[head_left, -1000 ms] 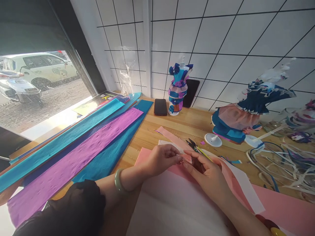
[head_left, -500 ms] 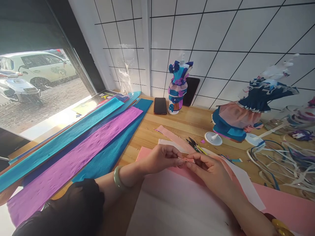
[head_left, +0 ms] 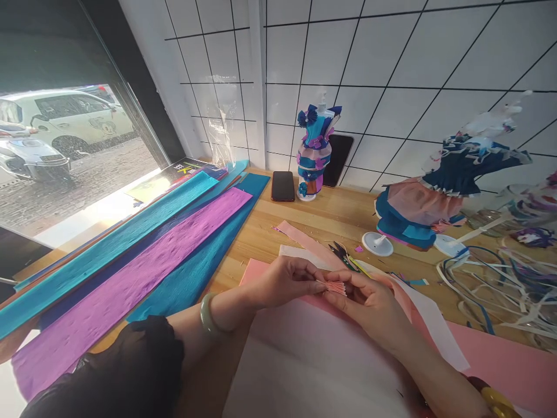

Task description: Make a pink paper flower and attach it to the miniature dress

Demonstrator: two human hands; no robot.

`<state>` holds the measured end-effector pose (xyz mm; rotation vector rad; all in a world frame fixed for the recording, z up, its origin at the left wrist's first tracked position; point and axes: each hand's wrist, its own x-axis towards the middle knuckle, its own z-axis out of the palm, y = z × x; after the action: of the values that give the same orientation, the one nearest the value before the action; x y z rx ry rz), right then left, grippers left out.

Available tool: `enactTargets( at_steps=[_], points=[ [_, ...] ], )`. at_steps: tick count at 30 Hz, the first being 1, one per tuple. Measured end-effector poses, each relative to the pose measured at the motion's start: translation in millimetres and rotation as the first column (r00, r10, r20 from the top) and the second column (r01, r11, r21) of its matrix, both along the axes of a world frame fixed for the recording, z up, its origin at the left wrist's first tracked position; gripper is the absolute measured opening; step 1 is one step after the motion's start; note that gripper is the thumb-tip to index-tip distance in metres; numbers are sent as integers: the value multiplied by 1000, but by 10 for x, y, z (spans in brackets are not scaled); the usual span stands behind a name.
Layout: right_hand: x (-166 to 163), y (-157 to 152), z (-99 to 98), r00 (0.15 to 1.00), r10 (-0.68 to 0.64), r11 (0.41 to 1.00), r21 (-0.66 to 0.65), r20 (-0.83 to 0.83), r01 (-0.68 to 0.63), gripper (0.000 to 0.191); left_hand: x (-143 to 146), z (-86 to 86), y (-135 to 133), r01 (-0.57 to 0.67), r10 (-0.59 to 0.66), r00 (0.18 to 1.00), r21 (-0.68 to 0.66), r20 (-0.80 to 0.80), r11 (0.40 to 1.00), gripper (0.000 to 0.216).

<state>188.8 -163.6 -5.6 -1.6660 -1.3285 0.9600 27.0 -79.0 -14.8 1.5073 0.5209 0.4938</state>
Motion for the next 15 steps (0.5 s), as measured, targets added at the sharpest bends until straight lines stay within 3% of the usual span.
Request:
enactTargets(
  at_steps=[3,9,15],
  points=[
    [8,4,1,997,50,998,-28,-56,-52,25,-6,22,2,16,-16,1000,0,-5,1000,17],
    [-5,10,57,997,80,997,13,11,-80,22,-13,39,-6,3,-2,1000,50,-22,999,15],
    [-32,6,145,993,-9,998,69,118,1,16,-4,53,-23,-44,48,998,92,-34,995,15]
  ],
)
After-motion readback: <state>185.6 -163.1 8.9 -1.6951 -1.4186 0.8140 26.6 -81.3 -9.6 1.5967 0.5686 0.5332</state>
